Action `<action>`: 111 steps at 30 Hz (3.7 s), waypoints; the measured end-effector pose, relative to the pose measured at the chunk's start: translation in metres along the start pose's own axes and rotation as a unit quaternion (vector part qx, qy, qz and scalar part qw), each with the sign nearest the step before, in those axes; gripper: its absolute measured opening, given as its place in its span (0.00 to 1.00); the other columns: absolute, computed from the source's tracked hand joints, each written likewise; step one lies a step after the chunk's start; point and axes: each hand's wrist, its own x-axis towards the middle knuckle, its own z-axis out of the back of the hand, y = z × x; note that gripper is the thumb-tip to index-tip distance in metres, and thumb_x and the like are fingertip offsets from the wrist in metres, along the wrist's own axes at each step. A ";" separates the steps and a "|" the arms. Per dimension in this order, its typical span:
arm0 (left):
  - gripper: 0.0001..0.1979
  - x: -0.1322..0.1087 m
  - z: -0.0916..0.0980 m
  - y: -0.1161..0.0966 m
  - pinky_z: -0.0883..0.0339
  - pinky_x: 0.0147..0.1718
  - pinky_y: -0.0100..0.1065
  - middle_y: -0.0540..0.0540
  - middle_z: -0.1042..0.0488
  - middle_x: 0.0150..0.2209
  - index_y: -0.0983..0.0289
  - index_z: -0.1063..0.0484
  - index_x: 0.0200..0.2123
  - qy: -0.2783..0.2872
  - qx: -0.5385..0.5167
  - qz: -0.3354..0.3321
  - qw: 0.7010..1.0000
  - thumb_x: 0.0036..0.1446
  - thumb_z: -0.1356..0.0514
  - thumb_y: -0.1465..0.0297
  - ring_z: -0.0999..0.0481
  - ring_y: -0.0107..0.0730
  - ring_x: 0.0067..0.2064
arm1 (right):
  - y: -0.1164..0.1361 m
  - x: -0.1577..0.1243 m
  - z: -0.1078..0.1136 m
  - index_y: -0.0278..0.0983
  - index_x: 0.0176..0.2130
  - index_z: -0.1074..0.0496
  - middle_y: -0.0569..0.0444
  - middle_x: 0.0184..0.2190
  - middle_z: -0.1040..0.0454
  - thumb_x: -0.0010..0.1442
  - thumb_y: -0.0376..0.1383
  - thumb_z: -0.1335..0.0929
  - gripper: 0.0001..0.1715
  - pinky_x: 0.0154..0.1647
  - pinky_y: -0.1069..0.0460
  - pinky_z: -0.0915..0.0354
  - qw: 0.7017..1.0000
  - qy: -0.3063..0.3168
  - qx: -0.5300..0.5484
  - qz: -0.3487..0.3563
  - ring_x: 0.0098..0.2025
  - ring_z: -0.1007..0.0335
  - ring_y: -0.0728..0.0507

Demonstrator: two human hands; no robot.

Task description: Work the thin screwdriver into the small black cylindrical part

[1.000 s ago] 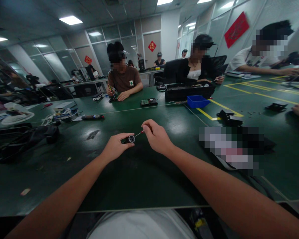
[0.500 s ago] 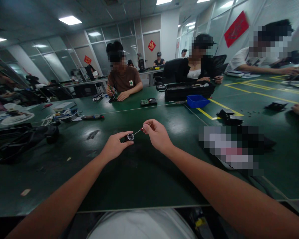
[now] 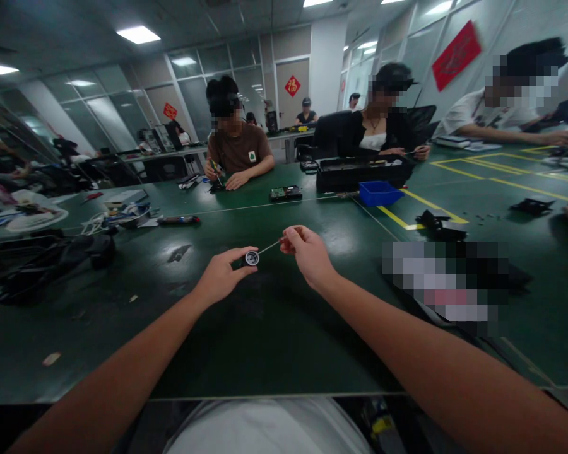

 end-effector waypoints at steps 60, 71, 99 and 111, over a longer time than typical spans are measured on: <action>0.20 0.003 -0.007 0.002 0.56 0.65 0.61 0.55 0.26 0.55 0.53 0.28 0.55 0.038 0.072 0.008 0.997 0.59 0.36 0.69 0.31 0.45 0.59 | 0.002 -0.002 0.004 0.40 0.34 0.31 0.54 0.29 0.28 0.60 0.52 0.33 0.18 0.35 0.47 0.32 0.992 -0.007 -0.121 0.040 0.30 0.32 0.45; 0.19 0.002 -0.003 -0.004 0.36 0.55 0.42 0.54 0.23 0.50 0.57 0.26 0.54 0.020 0.049 -0.015 0.999 0.58 0.34 0.68 0.26 0.40 0.52 | 0.010 -0.011 0.000 0.38 0.38 0.29 0.52 0.30 0.25 0.63 0.46 0.34 0.13 0.38 0.45 0.32 0.978 0.029 -0.186 0.086 0.33 0.28 0.44; 0.18 0.003 -0.001 0.000 0.35 0.54 0.43 0.54 0.21 0.48 0.59 0.23 0.50 0.008 0.068 0.037 0.997 0.56 0.32 0.68 0.24 0.42 0.50 | 0.012 -0.020 0.001 0.40 0.40 0.30 0.55 0.27 0.30 0.69 0.44 0.42 0.16 0.31 0.49 0.39 0.924 0.072 -0.345 0.149 0.29 0.32 0.44; 0.19 0.004 0.001 0.003 0.45 0.62 0.49 0.53 0.23 0.52 0.56 0.26 0.53 -0.017 0.052 -0.009 0.998 0.58 0.34 0.68 0.27 0.40 0.54 | 0.002 -0.003 0.000 0.38 0.34 0.28 0.53 0.28 0.28 0.57 0.49 0.30 0.17 0.39 0.45 0.29 0.998 0.033 -0.021 -0.057 0.30 0.31 0.45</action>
